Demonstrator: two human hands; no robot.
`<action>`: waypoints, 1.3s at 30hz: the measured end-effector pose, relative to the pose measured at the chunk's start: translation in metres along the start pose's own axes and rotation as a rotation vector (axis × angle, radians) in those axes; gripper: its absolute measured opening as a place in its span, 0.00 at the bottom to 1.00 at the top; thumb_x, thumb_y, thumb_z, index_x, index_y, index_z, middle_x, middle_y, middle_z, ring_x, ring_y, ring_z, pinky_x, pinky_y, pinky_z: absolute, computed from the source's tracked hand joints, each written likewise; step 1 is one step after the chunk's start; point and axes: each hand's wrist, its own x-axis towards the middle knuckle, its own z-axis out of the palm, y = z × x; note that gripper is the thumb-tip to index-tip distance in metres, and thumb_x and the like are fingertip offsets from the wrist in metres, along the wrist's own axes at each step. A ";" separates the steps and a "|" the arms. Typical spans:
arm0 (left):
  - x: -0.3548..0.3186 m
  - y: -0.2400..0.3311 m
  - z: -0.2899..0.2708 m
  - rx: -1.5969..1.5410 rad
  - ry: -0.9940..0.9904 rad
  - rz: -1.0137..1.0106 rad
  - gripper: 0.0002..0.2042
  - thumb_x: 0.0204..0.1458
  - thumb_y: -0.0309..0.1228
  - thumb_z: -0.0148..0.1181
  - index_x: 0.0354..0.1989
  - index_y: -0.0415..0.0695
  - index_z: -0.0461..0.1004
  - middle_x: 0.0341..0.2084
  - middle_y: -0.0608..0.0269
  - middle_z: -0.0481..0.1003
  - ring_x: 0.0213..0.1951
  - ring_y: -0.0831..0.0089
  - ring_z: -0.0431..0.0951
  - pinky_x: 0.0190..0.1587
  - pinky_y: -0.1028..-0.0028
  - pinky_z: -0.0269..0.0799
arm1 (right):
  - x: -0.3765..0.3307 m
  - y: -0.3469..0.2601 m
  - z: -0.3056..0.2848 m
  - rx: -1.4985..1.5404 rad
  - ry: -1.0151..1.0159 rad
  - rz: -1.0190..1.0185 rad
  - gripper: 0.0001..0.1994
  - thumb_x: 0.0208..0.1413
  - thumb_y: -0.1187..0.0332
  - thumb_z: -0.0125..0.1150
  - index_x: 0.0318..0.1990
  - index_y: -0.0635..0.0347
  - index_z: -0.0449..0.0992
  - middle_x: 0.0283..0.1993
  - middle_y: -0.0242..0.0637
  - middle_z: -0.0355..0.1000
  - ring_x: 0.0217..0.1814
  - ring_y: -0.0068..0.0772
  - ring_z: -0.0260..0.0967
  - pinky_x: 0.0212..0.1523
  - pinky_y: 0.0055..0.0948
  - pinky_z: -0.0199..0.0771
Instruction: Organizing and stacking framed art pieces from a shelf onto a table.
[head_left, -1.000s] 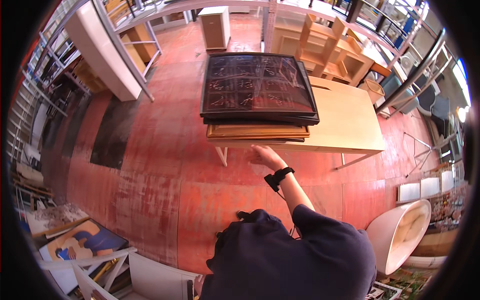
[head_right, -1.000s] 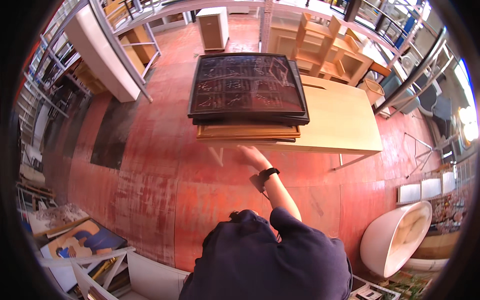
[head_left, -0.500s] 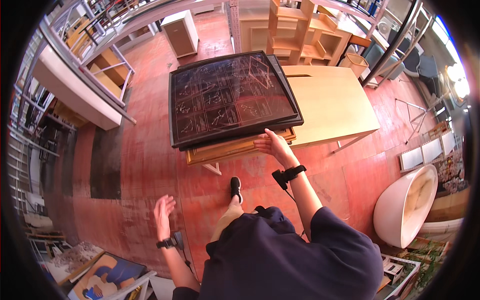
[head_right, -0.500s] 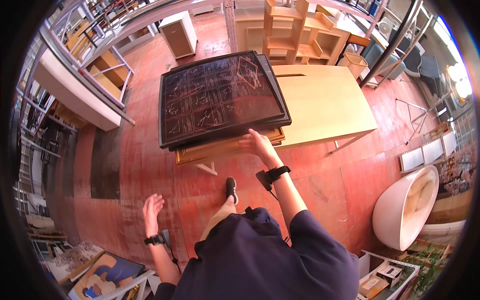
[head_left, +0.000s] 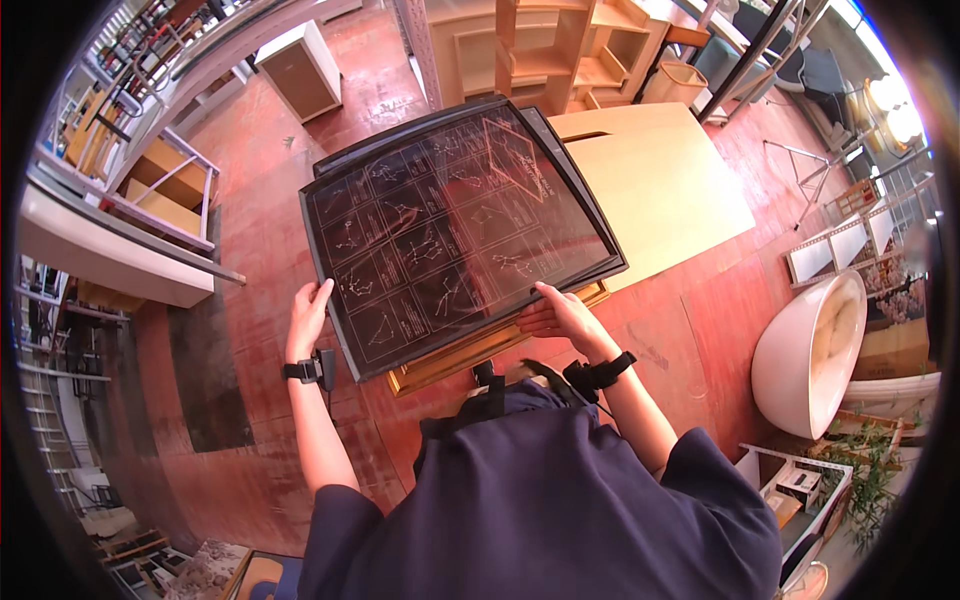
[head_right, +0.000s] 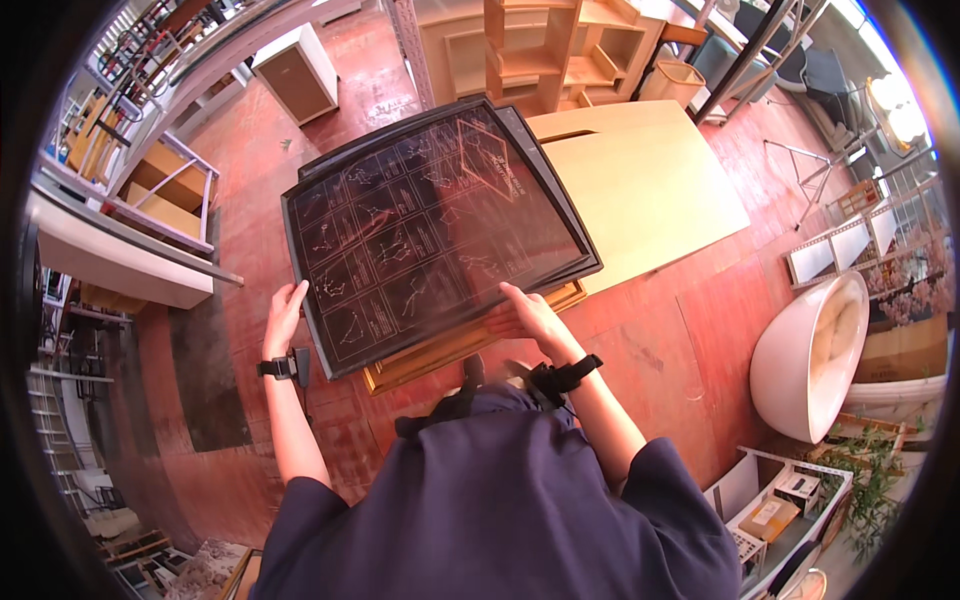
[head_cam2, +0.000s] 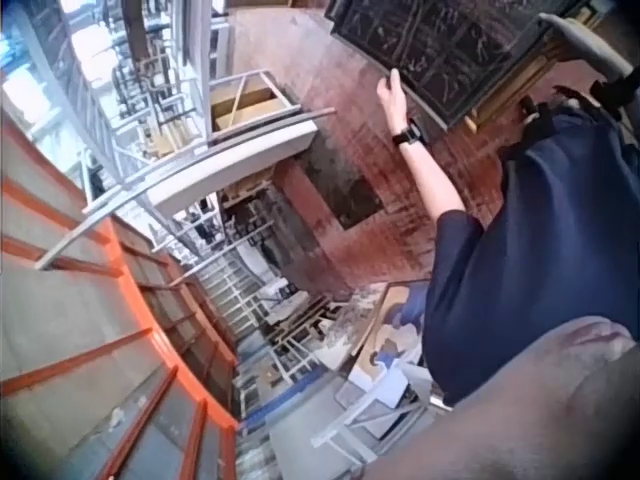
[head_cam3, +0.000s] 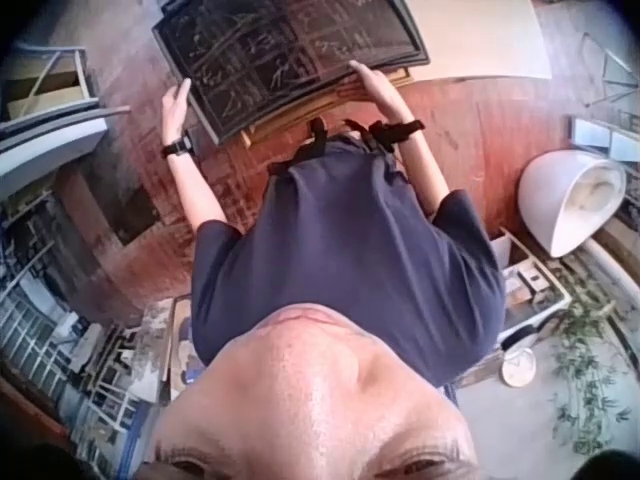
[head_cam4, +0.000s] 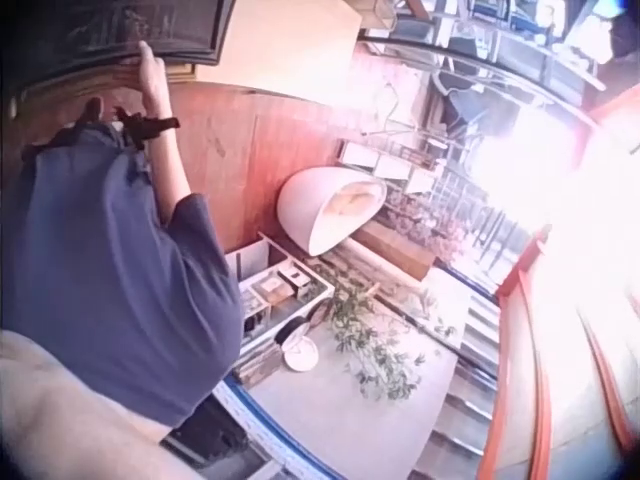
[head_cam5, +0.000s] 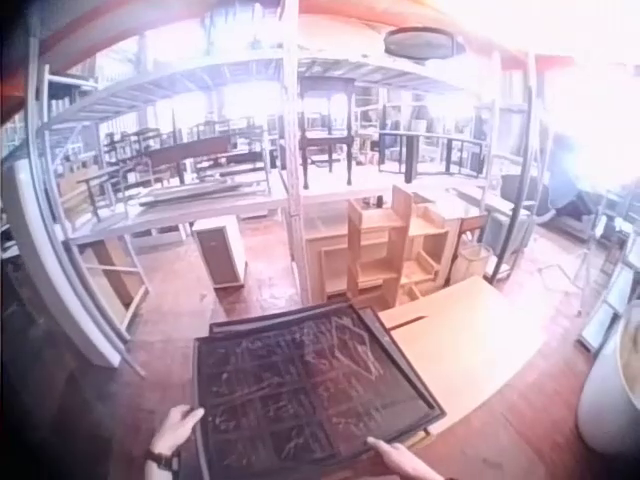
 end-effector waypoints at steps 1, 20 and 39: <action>0.008 -0.002 -0.003 0.043 -0.009 -0.003 0.22 0.55 0.44 0.55 0.30 0.31 0.69 0.20 0.67 0.65 0.26 0.80 0.62 0.29 0.74 0.61 | -0.001 0.000 0.001 0.009 0.011 -0.013 0.30 0.61 0.48 0.39 0.43 0.75 0.72 0.42 0.52 0.75 0.45 0.41 0.74 0.50 0.33 0.72; -0.118 0.103 0.041 -0.423 0.159 -0.053 0.14 0.54 0.34 0.57 0.41 0.35 0.71 0.35 0.63 0.74 0.36 0.78 0.71 0.41 0.79 0.65 | 0.003 -0.042 -0.006 0.277 0.220 -0.371 0.15 0.55 0.63 0.58 0.46 0.60 0.65 0.40 0.33 0.69 0.39 0.22 0.68 0.37 0.25 0.72; -0.156 0.155 0.104 0.024 -0.205 0.111 0.19 0.54 0.32 0.56 0.53 0.39 0.64 0.48 0.57 0.72 0.52 0.65 0.71 0.54 0.69 0.65 | 0.067 -0.116 -0.140 -0.635 0.111 -0.689 0.22 0.58 0.57 0.53 0.54 0.63 0.69 0.52 0.39 0.70 0.57 0.32 0.62 0.59 0.30 0.58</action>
